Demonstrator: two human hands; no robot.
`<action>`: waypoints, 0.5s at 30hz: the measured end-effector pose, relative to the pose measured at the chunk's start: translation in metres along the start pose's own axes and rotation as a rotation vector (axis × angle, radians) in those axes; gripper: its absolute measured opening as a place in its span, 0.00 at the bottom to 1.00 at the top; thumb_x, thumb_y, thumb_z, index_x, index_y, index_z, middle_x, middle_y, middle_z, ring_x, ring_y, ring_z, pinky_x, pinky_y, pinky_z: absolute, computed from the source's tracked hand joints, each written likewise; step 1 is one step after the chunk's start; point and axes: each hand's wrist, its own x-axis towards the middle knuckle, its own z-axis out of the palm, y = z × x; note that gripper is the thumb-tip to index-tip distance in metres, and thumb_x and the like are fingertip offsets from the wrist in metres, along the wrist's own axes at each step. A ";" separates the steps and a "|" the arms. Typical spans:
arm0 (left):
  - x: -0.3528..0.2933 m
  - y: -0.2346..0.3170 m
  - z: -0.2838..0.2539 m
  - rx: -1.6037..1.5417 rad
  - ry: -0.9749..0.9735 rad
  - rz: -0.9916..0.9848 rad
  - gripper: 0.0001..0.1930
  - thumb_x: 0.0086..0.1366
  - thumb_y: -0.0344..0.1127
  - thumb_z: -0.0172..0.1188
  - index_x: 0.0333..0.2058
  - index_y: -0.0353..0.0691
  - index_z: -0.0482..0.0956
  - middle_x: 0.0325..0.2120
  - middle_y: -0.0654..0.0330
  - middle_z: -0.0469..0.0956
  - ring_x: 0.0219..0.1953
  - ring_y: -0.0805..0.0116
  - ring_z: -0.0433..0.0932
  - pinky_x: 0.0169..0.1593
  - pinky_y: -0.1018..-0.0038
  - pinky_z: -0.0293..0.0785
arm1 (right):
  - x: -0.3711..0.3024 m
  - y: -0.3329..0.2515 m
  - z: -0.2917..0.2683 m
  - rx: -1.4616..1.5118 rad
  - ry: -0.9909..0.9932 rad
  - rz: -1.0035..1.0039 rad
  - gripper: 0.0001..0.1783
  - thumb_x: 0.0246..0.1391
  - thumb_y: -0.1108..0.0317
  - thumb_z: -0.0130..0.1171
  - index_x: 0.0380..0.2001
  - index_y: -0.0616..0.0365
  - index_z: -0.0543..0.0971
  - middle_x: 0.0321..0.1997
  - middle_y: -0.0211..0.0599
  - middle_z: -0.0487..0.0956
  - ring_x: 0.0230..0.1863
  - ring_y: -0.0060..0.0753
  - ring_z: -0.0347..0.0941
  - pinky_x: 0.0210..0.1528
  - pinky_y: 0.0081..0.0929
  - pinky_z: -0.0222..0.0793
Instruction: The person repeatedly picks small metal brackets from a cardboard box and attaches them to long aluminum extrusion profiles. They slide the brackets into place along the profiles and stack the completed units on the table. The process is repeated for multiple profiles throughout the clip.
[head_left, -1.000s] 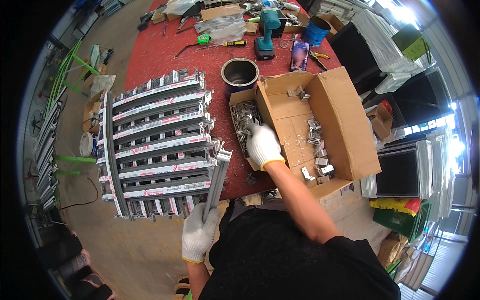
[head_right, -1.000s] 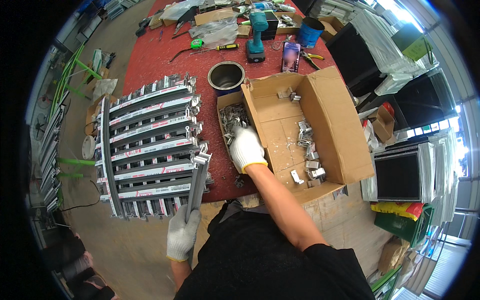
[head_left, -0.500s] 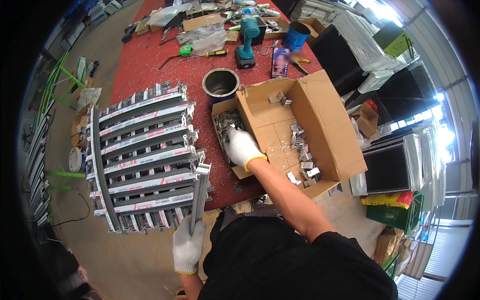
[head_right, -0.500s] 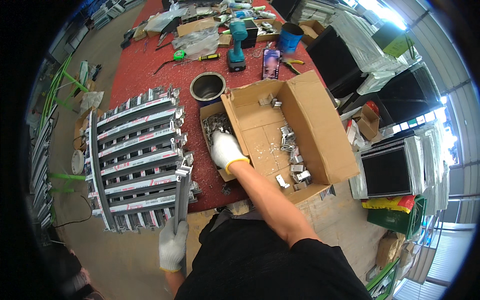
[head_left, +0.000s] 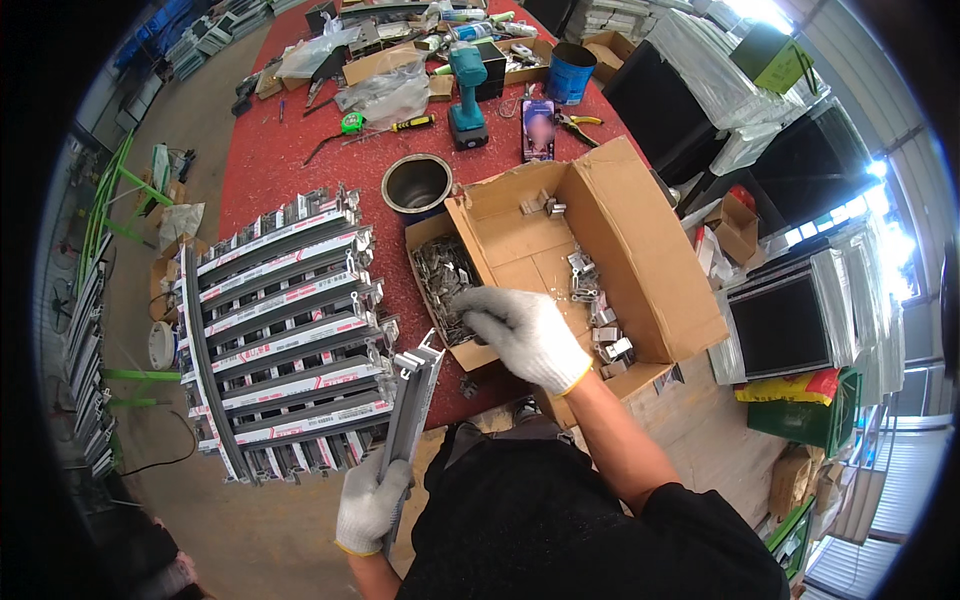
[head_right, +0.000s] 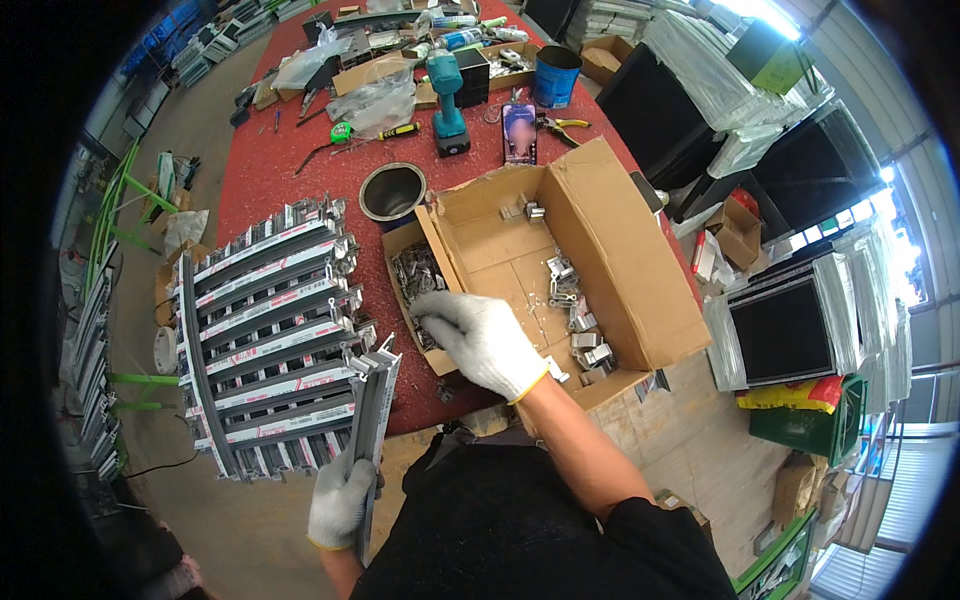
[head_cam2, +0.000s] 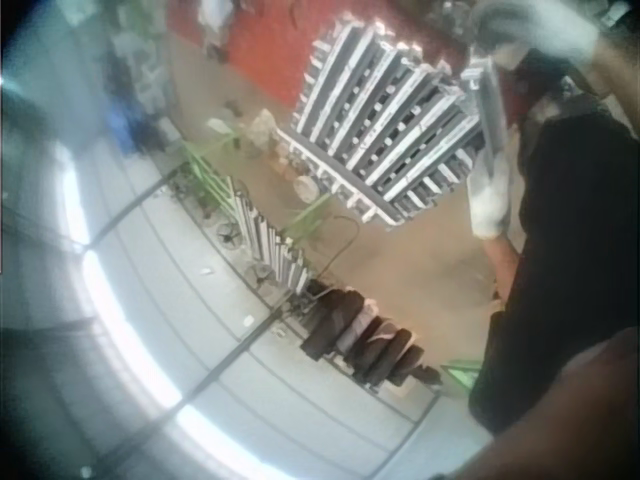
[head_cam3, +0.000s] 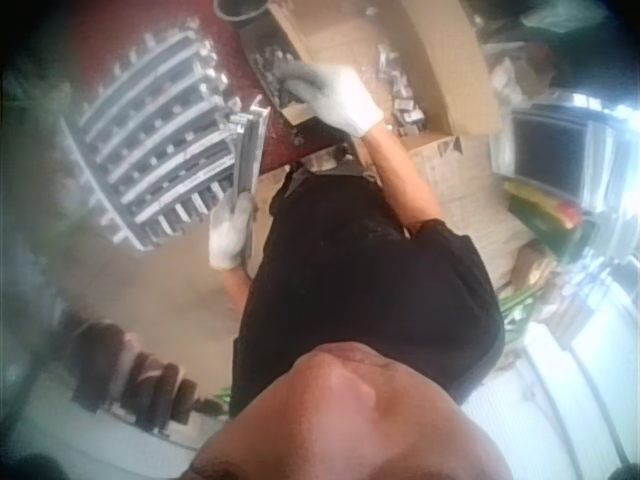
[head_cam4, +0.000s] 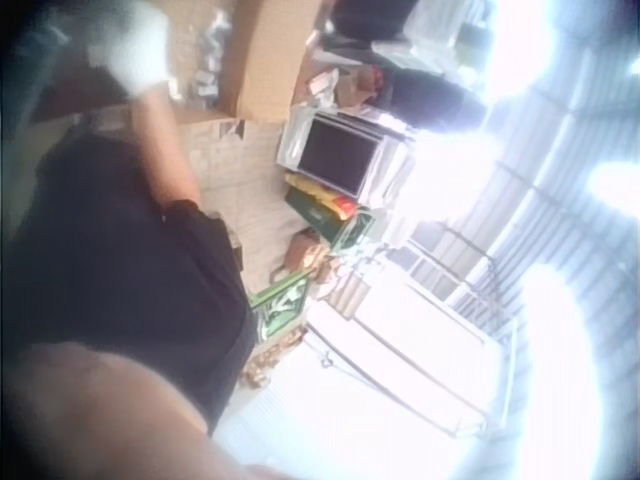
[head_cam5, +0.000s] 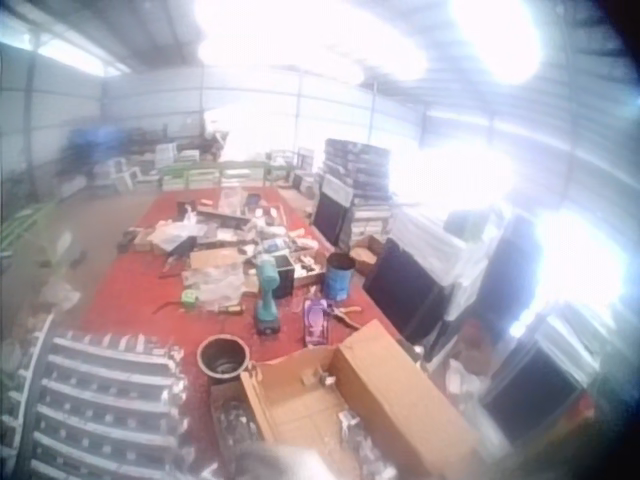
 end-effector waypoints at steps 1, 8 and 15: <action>-0.001 0.003 0.001 -0.017 -0.017 -0.012 0.22 0.75 0.48 0.62 0.43 0.29 0.86 0.26 0.54 0.85 0.30 0.69 0.84 0.37 0.67 0.78 | -0.001 -0.002 -0.008 0.000 0.020 -0.056 0.15 0.69 0.75 0.66 0.56 0.59 0.89 0.40 0.43 0.91 0.38 0.27 0.86 0.46 0.31 0.84; -0.006 0.026 0.010 -0.016 -0.118 -0.039 0.18 0.75 0.42 0.57 0.46 0.29 0.83 0.30 0.57 0.84 0.31 0.69 0.82 0.38 0.68 0.79 | -0.012 -0.014 -0.048 0.186 0.020 0.138 0.12 0.69 0.78 0.65 0.52 0.66 0.90 0.43 0.37 0.92 0.44 0.24 0.87 0.51 0.29 0.84; -0.009 0.021 0.020 -0.085 -0.111 -0.053 0.21 0.74 0.46 0.62 0.42 0.29 0.86 0.28 0.55 0.85 0.31 0.69 0.83 0.39 0.66 0.79 | -0.009 -0.018 -0.055 0.106 -0.034 -0.127 0.10 0.69 0.80 0.65 0.51 0.65 0.89 0.46 0.42 0.92 0.47 0.33 0.90 0.53 0.32 0.85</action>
